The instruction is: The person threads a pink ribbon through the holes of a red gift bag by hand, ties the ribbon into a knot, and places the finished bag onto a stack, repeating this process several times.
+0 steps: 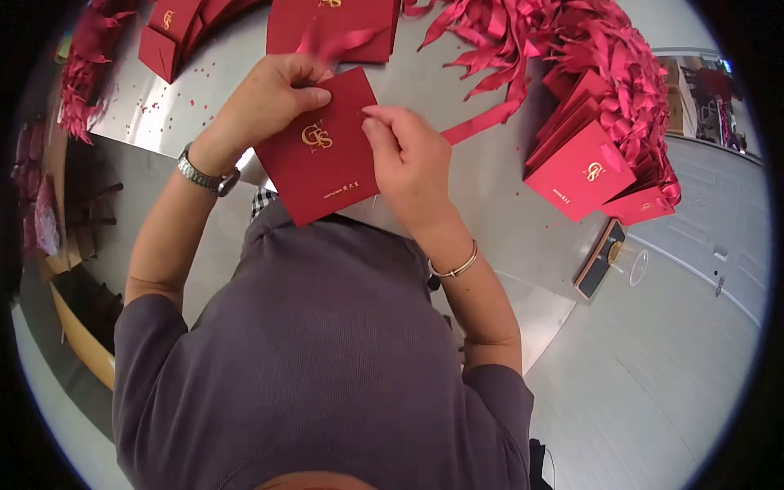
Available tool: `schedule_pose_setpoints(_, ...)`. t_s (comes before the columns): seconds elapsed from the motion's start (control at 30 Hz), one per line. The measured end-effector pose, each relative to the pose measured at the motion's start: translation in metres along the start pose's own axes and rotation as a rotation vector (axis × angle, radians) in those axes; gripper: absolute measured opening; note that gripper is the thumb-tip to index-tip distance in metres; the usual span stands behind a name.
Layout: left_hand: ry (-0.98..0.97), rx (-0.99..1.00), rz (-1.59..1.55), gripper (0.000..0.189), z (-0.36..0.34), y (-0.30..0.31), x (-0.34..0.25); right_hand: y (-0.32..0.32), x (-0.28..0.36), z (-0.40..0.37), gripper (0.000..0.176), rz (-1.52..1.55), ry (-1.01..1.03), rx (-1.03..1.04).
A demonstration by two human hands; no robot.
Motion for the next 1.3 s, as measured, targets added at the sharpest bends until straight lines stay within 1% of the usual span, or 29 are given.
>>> schedule_pose_setpoints(0.03, 0.069, 0.079, -0.084, 0.020, 0.000, 0.000, 0.000, -0.001, 0.000, 0.001, 0.010, -0.003, -0.018, 0.003)
schedule_pose_setpoints(0.1, 0.104, 0.109, -0.093, 0.019, -0.002, -0.002, -0.001, -0.006, -0.001, 0.004, 0.011, -0.106, 0.013, 0.050)
schedule_pose_setpoints(0.13, 0.084, 0.100, -0.092, 0.019, -0.002, -0.002, -0.001, -0.008, 0.001, 0.005, 0.011, -0.108, 0.000, 0.055)
schedule_pose_setpoints(0.2, 0.076, 0.096, -0.099, 0.019, -0.002, -0.002, 0.006, -0.011, 0.006, 0.006, 0.013, -0.281, 0.080, 0.088)
schedule_pose_setpoints(0.27, 0.002, 0.218, -0.161, 0.018, 0.002, -0.001, 0.014, -0.015, 0.010, 0.007, 0.014, -0.332, 0.101, 0.105)
schedule_pose_setpoints(0.3, -0.020, 0.201, -0.107, 0.017, 0.001, 0.001, 0.015, -0.017, 0.011, 0.007, 0.014, -0.382, 0.132, 0.110)
schedule_pose_setpoints(0.33, -0.012, 0.203, -0.115, 0.017, 0.000, 0.003, 0.015, -0.019, 0.012, 0.007, 0.014, -0.383, 0.125, 0.119)
schedule_pose_setpoints(0.4, 0.071, 0.244, -0.076, 0.016, 0.000, 0.006, 0.016, -0.022, 0.013, 0.008, 0.014, -0.407, 0.123, 0.101)
schedule_pose_setpoints(0.47, 0.080, 0.244, -0.097, 0.015, -0.002, 0.005, 0.017, -0.024, 0.011, 0.009, 0.013, -0.413, 0.138, 0.087)
schedule_pose_setpoints(0.57, 0.054, 0.217, -0.126, 0.014, -0.005, 0.001, 0.017, -0.026, 0.011, 0.011, 0.014, -0.446, 0.168, 0.072)
schedule_pose_setpoints(0.67, 0.031, 0.168, -0.071, 0.016, -0.009, -0.003, 0.016, -0.028, 0.012, 0.015, 0.016, -0.497, 0.204, 0.081)
schedule_pose_setpoints(0.73, -0.061, 0.104, -0.082, 0.019, -0.013, -0.006, 0.015, -0.028, 0.012, 0.016, 0.018, -0.521, 0.226, 0.088)
schedule_pose_setpoints(0.8, -0.079, 0.064, -0.041, 0.020, -0.016, -0.009, 0.013, -0.028, 0.012, 0.018, 0.015, -0.609, 0.333, 0.106)
schedule_pose_setpoints(0.83, -0.095, 0.024, 0.001, 0.021, -0.017, -0.011, 0.012, -0.027, 0.015, 0.019, 0.015, -0.612, 0.334, 0.107)
schedule_pose_setpoints(0.87, -0.097, 0.024, -0.003, 0.021, -0.019, -0.013, 0.013, -0.028, 0.021, 0.019, 0.012, -0.743, 0.388, 0.147)
schedule_pose_setpoints(0.9, -0.170, -0.014, 0.036, 0.021, -0.020, -0.015, 0.011, -0.028, 0.026, 0.020, 0.010, -0.873, 0.443, 0.188)
schedule_pose_setpoints(0.93, -0.247, -0.054, 0.077, 0.021, -0.020, -0.016, 0.010, -0.027, 0.028, 0.024, 0.010, -0.876, 0.448, 0.187)
schedule_pose_setpoints(0.97, -0.250, -0.055, 0.076, 0.021, -0.020, -0.017, 0.009, -0.028, 0.031, 0.025, 0.008, -0.943, 0.536, 0.246)
schedule_pose_setpoints(1.0, -0.293, -0.080, 0.053, 0.016, -0.021, -0.019, 0.008, -0.029, 0.033, 0.025, 0.006, -1.008, 0.622, 0.308)
schedule_pose_setpoints(1.03, -0.338, -0.106, 0.030, 0.013, -0.021, -0.020, 0.008, -0.029, 0.034, 0.025, 0.006, -1.010, 0.624, 0.306)
schedule_pose_setpoints(1.1, -0.371, -0.105, 0.164, 0.021, -0.022, -0.022, 0.008, -0.029, 0.035, 0.031, 0.006, -1.020, 0.585, 0.412)
schedule_pose_setpoints(1.13, -0.311, -0.080, 0.148, 0.017, -0.022, -0.022, 0.008, -0.027, 0.033, 0.034, 0.008, -0.909, 0.435, 0.447)
schedule_pose_setpoints(1.17, -0.301, -0.065, 0.214, 0.015, -0.021, -0.021, 0.009, -0.026, 0.031, 0.039, 0.010, -0.796, 0.313, 0.455)
schedule_pose_setpoints(1.2, -0.224, -0.050, 0.187, 0.015, -0.024, -0.022, 0.012, -0.024, 0.030, 0.045, 0.014, -0.752, 0.102, 0.520)
schedule_pose_setpoints(1.23, -0.227, -0.018, 0.234, 0.015, -0.024, -0.023, 0.017, -0.024, 0.027, 0.041, 0.016, -0.730, 0.065, 0.536)
schedule_pose_setpoints(1.27, -0.250, 0.007, 0.268, 0.014, -0.021, -0.021, 0.018, -0.024, 0.021, 0.036, 0.019, -0.654, 0.060, 0.434)
schedule_pose_setpoints(1.3, -0.217, 0.010, 0.216, 0.012, -0.020, -0.018, 0.018, -0.024, 0.017, 0.036, 0.020, -0.649, 0.072, 0.433)
Point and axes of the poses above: each hand's wrist, its own z-axis towards the middle knuckle, its own y-axis out of the back of the hand, x = y × z, the point moved 2 cm from there along z, towards the middle knuckle, and after that the axes turned 4 degrees about y, right-handed, at the moved point
